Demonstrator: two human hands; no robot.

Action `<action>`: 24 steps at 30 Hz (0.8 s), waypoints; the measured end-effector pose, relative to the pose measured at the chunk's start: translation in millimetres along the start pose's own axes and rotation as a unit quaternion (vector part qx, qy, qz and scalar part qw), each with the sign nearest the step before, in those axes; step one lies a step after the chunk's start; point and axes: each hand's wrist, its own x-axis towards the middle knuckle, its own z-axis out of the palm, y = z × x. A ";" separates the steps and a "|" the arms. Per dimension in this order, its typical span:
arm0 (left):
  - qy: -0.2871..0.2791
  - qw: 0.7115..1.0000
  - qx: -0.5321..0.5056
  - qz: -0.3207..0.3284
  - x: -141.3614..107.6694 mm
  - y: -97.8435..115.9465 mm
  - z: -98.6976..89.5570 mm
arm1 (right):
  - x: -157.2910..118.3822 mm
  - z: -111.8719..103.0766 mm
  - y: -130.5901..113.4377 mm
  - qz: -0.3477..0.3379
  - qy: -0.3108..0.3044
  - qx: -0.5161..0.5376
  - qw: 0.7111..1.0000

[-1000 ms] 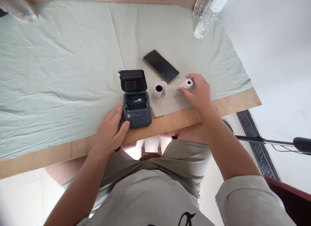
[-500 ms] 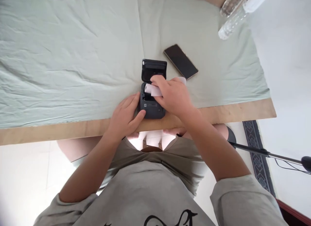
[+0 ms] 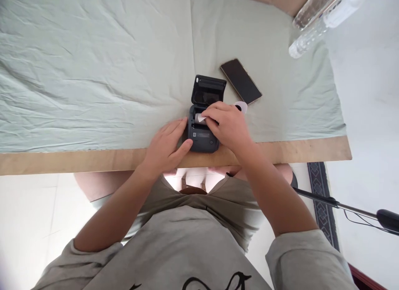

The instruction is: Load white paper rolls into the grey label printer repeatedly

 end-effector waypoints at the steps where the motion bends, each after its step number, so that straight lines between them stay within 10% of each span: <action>1: 0.000 1.000 -0.002 -0.001 -0.6 -0.3 -0.2 | -1.0 0.2 -0.6 -0.003 0.010 0.002 1.000; 10: 0.132 0.985 -0.072 -0.080 65.1 21.9 -38.4 | -38.1 20.5 -38.6 0.077 0.158 0.015 0.984; 16: 0.032 0.997 -0.050 -0.055 139.5 53.4 -52.7 | -50.8 29.3 -44.8 0.060 0.205 0.041 0.976; 24: -0.045 0.996 -0.077 -0.018 141.4 65.6 -59.7 | -64.5 38.4 -37.2 0.009 0.268 0.051 0.962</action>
